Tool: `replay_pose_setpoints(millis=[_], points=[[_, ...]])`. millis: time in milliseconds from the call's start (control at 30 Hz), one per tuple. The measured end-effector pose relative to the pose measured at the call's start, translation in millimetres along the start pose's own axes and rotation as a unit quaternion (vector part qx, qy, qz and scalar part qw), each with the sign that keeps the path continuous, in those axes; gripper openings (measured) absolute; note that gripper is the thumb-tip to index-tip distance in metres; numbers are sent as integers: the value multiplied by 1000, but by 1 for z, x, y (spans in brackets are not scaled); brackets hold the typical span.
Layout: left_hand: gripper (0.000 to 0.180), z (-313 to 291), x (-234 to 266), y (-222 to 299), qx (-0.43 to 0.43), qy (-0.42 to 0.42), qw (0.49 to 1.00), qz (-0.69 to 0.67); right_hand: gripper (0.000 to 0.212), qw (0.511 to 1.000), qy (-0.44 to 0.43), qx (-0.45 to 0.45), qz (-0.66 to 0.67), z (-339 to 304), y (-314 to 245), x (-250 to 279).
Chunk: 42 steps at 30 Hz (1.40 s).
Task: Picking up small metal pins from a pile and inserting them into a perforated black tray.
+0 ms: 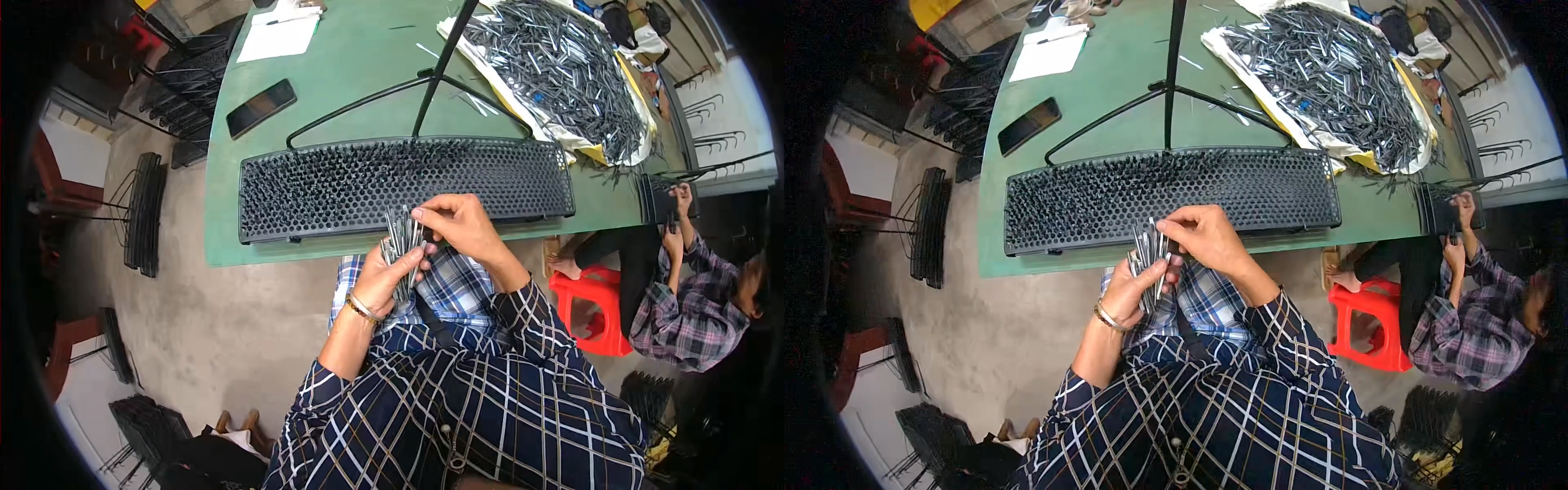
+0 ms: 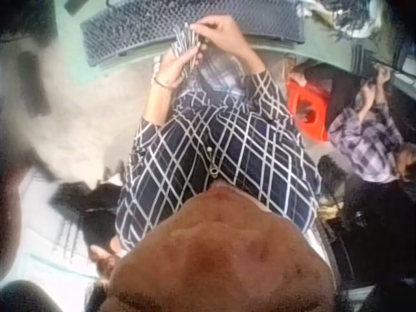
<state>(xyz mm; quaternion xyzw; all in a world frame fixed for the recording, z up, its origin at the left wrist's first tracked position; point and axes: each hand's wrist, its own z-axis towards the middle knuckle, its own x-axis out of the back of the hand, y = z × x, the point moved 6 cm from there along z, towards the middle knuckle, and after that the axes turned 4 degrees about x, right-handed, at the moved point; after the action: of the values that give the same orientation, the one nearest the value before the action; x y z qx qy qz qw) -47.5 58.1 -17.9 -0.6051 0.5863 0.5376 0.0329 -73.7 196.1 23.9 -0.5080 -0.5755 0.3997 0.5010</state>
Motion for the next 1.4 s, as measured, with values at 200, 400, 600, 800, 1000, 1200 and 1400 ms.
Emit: replay_pose_setpoints(millis=[200, 400, 600, 800, 1000, 1200, 1400], points=[[26, 2, 3, -4, 2, -6, 1000, -16, 21, 995, 89, 31, 27, 6, -13, 23], [28, 8, 6, -10, 13, -2, 999, -45, 19, 967, 223, 125, 5, 24, -18, 59], [30, 8, 4, -14, 30, 8, 999, -38, 14, 936, 213, 247, -130, 39, -27, 52], [29, 8, 6, -15, 29, 18, 999, -33, 12, 909, 177, 319, -205, 39, -37, 48], [30, 9, 2, -16, 35, 17, 999, -33, 11, 939, 193, 267, -104, 35, -31, 56], [27, 7, 6, -15, 33, 22, 996, -82, 16, 992, 64, 74, 77, 7, -26, 29], [24, 8, -1, -13, 24, 10, 998, -59, 18, 997, 22, -10, 77, -3, 0, 16]])
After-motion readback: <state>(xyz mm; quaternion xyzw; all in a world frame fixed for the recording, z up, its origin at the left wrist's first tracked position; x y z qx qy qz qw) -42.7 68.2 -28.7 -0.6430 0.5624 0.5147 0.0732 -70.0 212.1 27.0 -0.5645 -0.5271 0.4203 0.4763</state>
